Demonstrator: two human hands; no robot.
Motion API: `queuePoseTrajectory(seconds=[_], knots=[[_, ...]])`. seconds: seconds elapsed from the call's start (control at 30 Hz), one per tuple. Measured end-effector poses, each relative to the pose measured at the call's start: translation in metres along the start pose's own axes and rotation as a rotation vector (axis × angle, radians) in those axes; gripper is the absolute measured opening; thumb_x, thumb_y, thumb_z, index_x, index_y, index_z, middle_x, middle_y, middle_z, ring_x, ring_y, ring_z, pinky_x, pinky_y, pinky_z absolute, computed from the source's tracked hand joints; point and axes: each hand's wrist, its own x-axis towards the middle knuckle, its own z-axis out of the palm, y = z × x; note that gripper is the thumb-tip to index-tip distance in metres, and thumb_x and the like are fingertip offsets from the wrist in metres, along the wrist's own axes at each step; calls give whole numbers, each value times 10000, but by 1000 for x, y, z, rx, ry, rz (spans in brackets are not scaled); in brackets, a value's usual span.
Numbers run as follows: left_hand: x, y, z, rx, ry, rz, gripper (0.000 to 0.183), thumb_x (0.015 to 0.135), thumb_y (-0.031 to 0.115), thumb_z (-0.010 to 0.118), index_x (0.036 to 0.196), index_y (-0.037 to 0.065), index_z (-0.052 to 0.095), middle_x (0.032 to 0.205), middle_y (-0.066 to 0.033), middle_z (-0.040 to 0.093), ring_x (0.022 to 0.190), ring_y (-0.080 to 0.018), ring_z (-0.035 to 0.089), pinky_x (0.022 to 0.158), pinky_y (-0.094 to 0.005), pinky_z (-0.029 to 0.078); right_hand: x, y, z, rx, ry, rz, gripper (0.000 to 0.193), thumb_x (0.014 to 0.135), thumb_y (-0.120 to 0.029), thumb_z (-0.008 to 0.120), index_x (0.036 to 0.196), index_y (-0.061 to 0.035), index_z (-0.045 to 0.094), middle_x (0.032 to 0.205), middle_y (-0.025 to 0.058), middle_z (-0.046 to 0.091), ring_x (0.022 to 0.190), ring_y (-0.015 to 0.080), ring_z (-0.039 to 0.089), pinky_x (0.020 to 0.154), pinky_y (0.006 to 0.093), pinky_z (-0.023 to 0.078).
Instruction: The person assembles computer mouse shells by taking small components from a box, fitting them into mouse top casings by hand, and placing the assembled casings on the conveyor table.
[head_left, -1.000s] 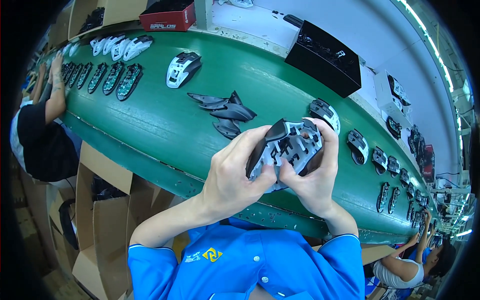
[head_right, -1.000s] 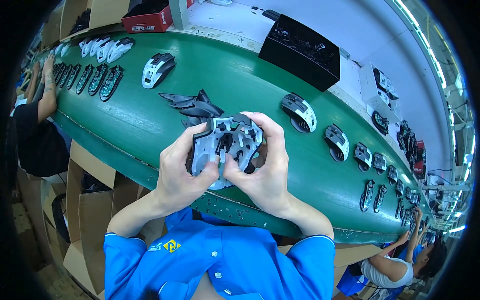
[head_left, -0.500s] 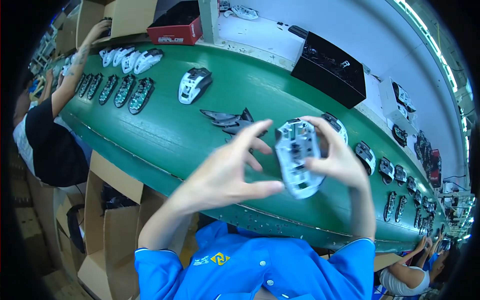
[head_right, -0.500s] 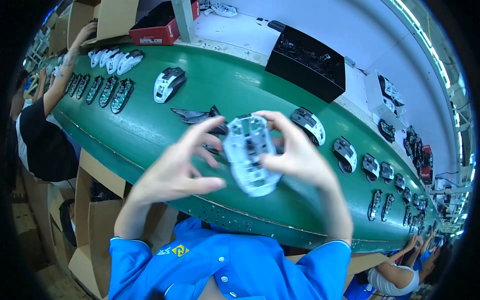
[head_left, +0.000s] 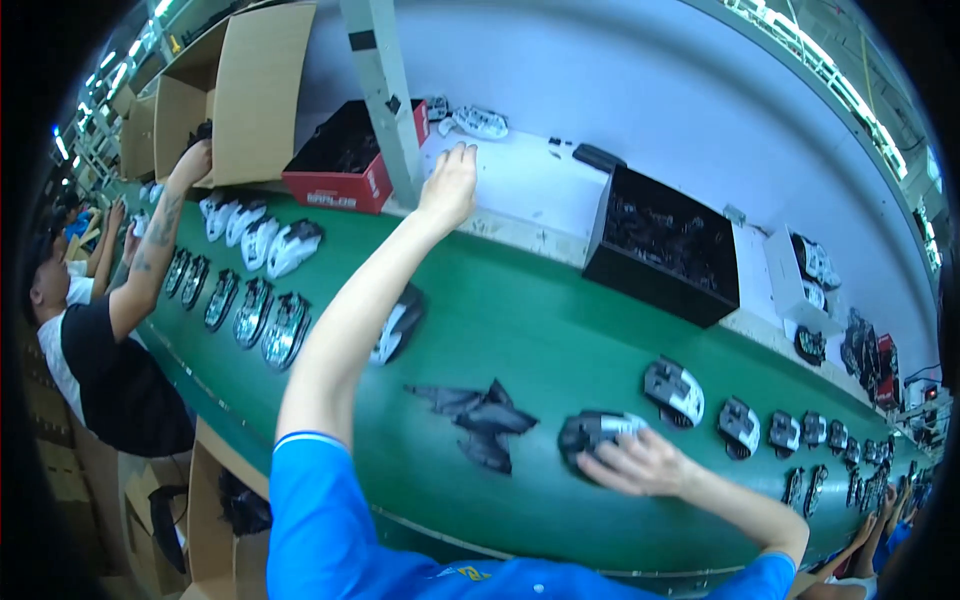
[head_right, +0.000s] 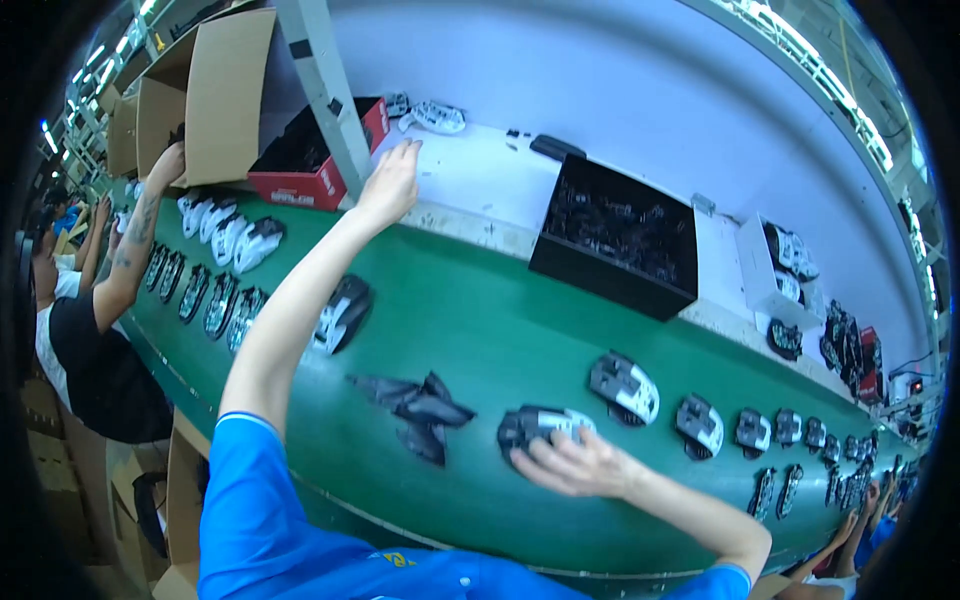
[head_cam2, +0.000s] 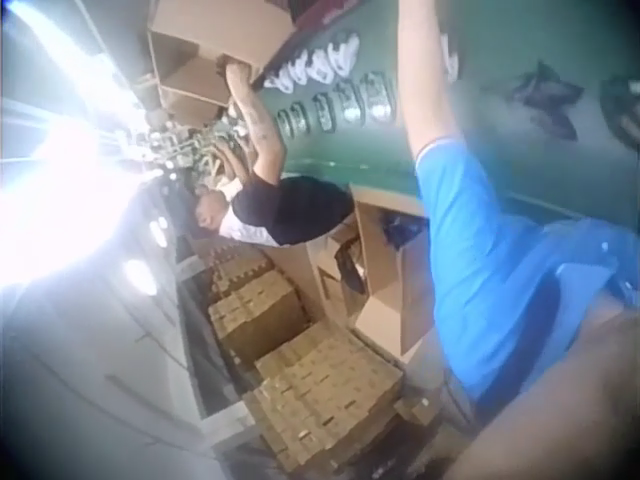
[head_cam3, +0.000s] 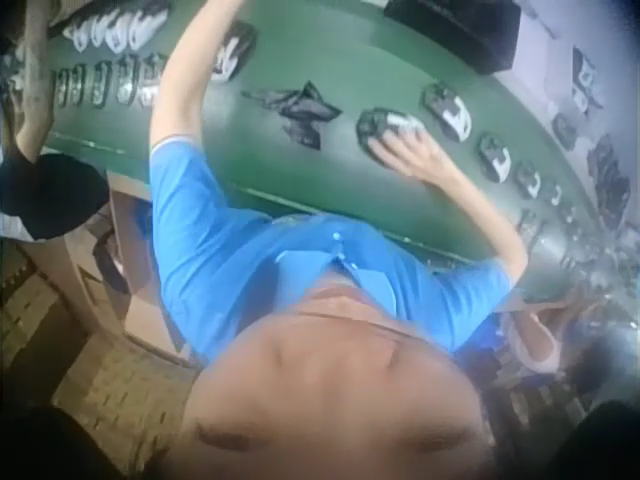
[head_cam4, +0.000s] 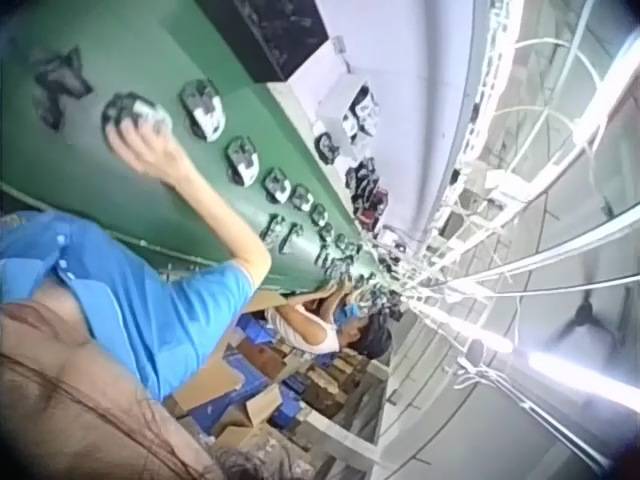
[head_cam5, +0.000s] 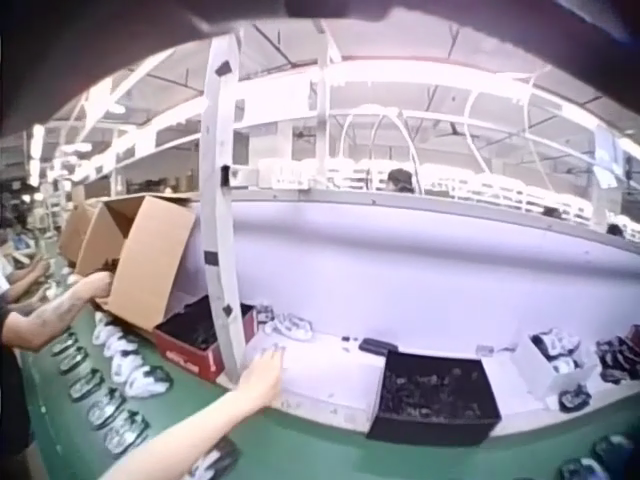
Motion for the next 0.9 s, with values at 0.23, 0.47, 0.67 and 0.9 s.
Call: queuePoseTrajectory(seconds=[0.23,0.47,0.67,0.9], knots=[[106,-59,104,696,-31,96,378,863,130,489,1239,90,508,1294,-63,475,1249,-215,400,900,-492,431,-1,-3,-9,235,11,164,311,789,-393,631,1041,-211,650,950,-24,581,868,136,552,846,367,491],[107,-69,127,634,-117,2,132,806,138,572,907,154,654,991,9,623,1047,-163,505,823,-428,409,-4,8,0,245,-2,425,233,717,-200,675,950,-192,665,875,-26,617,806,160,568,825,373,512],[78,-12,58,-119,-31,23,251,794,258,620,956,74,673,851,-75,664,829,-248,603,703,-390,450,11,13,-12,289,93,527,213,704,-130,663,913,-160,696,859,-5,633,779,177,591,753,346,527],[-73,92,-176,-1010,-619,-312,239,836,160,674,988,-20,635,894,-11,605,813,-67,541,717,-233,440,84,19,-20,870,-90,604,281,689,-63,708,960,-62,634,966,65,564,897,233,533,732,344,460]])
